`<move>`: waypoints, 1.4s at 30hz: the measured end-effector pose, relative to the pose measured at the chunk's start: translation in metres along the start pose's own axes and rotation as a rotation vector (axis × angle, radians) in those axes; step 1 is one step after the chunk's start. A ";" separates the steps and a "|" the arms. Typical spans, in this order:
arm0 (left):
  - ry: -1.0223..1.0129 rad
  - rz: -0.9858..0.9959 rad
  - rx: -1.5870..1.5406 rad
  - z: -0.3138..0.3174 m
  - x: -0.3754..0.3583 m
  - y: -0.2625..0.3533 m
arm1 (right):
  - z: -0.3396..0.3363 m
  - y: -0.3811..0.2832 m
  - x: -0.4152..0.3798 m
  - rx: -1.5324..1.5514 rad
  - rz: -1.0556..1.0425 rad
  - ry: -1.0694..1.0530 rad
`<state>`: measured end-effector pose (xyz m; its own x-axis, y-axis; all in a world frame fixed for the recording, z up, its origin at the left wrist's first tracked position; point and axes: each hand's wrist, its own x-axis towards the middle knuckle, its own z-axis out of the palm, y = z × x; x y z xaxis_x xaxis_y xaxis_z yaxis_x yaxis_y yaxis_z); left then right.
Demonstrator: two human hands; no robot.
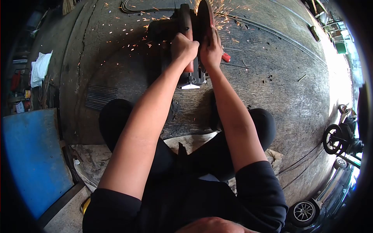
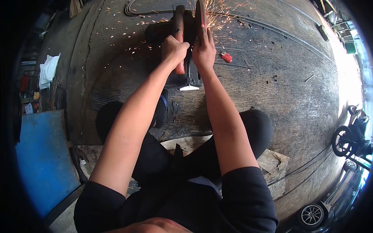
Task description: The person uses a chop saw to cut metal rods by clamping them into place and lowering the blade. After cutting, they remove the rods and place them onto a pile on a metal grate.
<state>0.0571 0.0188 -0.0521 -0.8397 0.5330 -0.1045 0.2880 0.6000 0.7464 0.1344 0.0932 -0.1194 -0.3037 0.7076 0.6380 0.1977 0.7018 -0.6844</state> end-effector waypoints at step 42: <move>0.016 0.000 -0.025 0.001 -0.003 -0.002 | 0.001 0.004 -0.001 0.000 -0.037 0.004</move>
<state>0.0595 0.0170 -0.0542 -0.8470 0.5233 -0.0936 0.2771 0.5848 0.7624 0.1347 0.0946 -0.1230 -0.3072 0.6813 0.6644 0.1859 0.7277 -0.6602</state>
